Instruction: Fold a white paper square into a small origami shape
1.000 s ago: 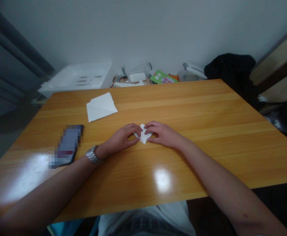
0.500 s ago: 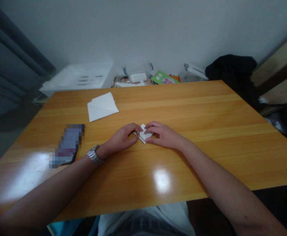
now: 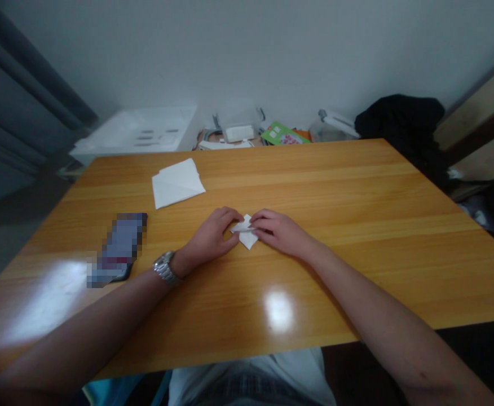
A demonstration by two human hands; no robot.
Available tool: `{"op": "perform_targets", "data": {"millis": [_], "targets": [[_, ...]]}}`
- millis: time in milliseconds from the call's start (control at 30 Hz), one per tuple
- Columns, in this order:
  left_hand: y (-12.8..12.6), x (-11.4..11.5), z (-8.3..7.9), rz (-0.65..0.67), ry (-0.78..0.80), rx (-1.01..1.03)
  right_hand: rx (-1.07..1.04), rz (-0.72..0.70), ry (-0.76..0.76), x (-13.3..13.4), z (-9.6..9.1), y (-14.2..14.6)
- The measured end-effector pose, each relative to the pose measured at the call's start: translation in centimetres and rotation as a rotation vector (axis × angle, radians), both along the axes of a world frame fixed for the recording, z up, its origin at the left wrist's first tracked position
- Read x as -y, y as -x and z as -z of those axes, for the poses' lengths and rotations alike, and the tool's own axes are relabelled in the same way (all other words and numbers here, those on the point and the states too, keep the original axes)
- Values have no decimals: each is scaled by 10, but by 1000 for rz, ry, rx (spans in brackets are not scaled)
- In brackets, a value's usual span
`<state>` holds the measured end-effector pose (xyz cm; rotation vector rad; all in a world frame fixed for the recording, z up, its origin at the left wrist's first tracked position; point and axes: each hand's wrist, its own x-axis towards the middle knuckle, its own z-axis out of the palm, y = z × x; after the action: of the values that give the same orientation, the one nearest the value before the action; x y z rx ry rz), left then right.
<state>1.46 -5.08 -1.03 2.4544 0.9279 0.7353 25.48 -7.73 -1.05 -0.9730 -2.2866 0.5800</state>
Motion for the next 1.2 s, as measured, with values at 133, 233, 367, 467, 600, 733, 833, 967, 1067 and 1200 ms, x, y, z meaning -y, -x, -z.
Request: {"op": "perform_targets", "data": {"millis": [133,233,367,467,600,733,833,967,1067,1200], "targets": [[1,1,0,-36,-60,-60,-22,-13,4,1,0,1],[1,1,-1,-23,-72,-90,-8,23,-6,1,1,3],[0,0,-1,-33,-80,-85,36,88,-29,1,2,4],[-2,0,-1,-63,-74,-79,54,136,-25,1,2,4],[-3,1,0,-87,-55,-88,36,198,20,0,0,5],[-4,1,-3,-99,-48,-118,29,237,60,-2,-2,8],[-4,1,-10,-129,-21,-194,67,258,91,-4,-4,9],[-4,1,-24,-164,69,-279,93,267,133,-6,-5,9],[-4,1,-32,-180,138,-296,131,270,172,-7,-6,9],[-4,1,-33,-177,172,-300,239,291,227,-11,-14,11]]}}
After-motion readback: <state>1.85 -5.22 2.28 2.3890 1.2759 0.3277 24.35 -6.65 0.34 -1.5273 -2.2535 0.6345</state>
